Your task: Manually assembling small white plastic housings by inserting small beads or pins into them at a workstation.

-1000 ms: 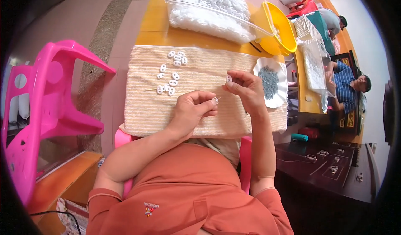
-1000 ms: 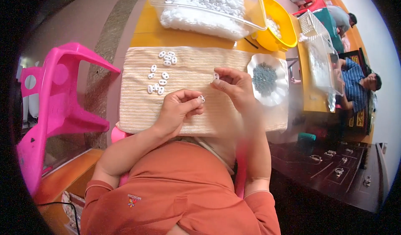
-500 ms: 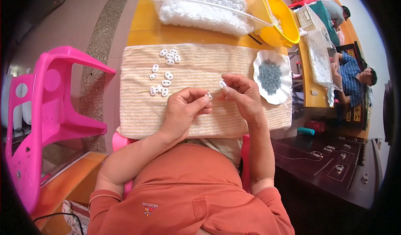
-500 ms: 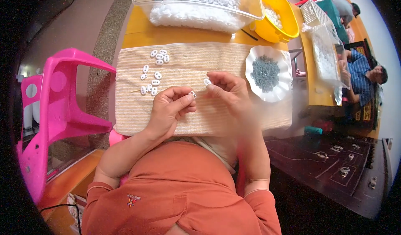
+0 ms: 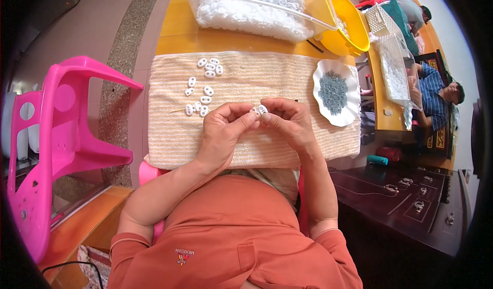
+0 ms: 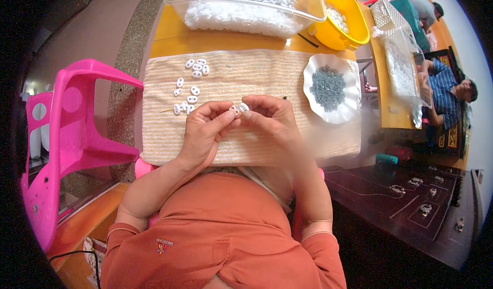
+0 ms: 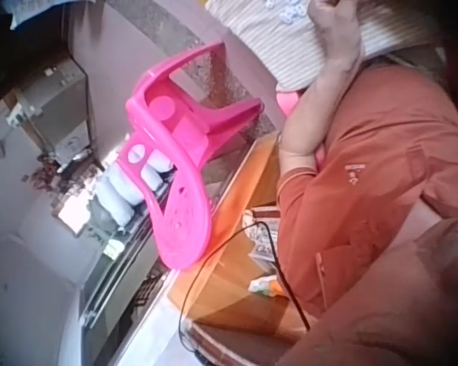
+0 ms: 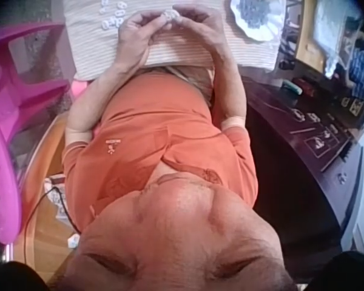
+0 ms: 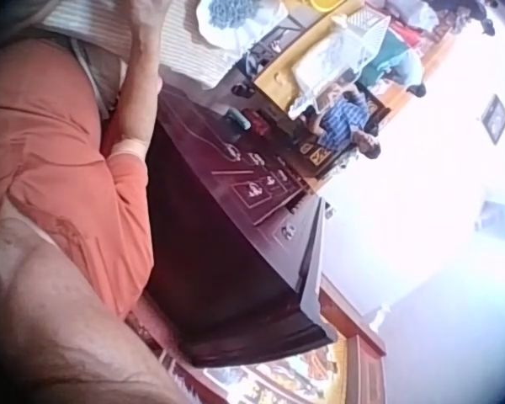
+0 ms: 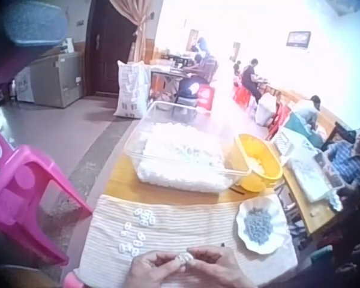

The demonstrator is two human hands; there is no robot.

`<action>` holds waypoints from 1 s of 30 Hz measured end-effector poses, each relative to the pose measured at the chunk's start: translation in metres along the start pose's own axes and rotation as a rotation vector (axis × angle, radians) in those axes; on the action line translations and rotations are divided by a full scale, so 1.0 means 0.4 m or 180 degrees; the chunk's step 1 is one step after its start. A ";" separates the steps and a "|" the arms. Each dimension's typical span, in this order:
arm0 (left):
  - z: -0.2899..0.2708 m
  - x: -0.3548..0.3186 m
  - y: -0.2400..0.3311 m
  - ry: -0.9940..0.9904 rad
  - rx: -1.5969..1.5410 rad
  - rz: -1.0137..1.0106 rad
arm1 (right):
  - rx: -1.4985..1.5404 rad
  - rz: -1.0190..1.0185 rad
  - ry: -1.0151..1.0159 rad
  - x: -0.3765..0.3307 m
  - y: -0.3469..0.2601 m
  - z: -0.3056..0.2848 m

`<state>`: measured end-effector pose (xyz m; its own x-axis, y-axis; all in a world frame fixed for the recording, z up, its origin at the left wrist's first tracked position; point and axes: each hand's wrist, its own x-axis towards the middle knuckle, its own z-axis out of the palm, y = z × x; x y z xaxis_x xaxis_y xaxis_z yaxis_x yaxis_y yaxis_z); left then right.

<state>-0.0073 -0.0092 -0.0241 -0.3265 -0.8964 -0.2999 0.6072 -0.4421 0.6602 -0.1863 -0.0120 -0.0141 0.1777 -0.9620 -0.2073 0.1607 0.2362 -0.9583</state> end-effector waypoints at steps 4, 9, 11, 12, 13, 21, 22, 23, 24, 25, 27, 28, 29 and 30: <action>-0.005 0.002 -0.005 0.0050 -0.0022 -0.0035 | -0.0046 -0.0047 -0.0015 0.001 0.014 -0.007; -0.003 0.001 -0.005 0.0064 -0.0005 -0.0006 | -0.0105 -0.0081 -0.0050 -0.003 0.014 -0.008; -0.003 0.002 -0.003 0.0067 -0.0003 -0.0050 | -0.0077 -0.0030 -0.0046 -0.003 0.009 -0.005; -0.004 0.003 -0.003 0.0068 0.0000 -0.0053 | -0.0054 0.0018 -0.0043 -0.003 0.007 -0.003; -0.005 0.004 -0.003 0.0074 0.0030 -0.0054 | -0.0051 0.0018 -0.0041 -0.003 0.006 -0.003; -0.008 0.007 -0.002 0.0037 0.0049 -0.0106 | -0.0222 0.0047 -0.0128 -0.005 0.013 -0.016; -0.008 0.007 -0.001 0.0050 0.0047 -0.0126 | -0.0220 0.0047 -0.0131 -0.005 0.013 -0.014; -0.009 0.007 -0.001 0.0063 0.0044 -0.0147 | -0.0096 0.0017 -0.0148 -0.005 0.011 -0.012; -0.009 0.007 -0.001 0.0063 0.0044 -0.0147 | 0.0026 -0.0012 -0.0164 -0.005 0.009 -0.011; -0.010 0.007 -0.001 0.0051 0.0031 -0.0169 | 0.0026 -0.0011 -0.0164 -0.005 0.006 -0.009; -0.010 0.007 -0.001 0.0043 0.0020 -0.0193 | 0.0228 0.0083 -0.0088 -0.007 0.001 -0.007; -0.008 0.007 0.001 0.0061 0.0041 -0.0215 | 0.0231 0.0086 -0.0088 -0.007 0.000 -0.007; -0.007 0.007 0.002 0.0079 0.0062 -0.0237 | 0.0215 0.0075 -0.0083 -0.007 -0.002 -0.008; -0.007 0.007 0.004 0.0085 0.0063 -0.0240 | 0.0199 0.0066 -0.0080 -0.007 -0.002 -0.010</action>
<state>-0.0054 -0.0123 -0.0258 -0.3512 -0.8612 -0.3674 0.5670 -0.5079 0.6485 -0.1906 -0.0101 -0.0135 0.2058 -0.9533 -0.2211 0.2170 0.2647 -0.9396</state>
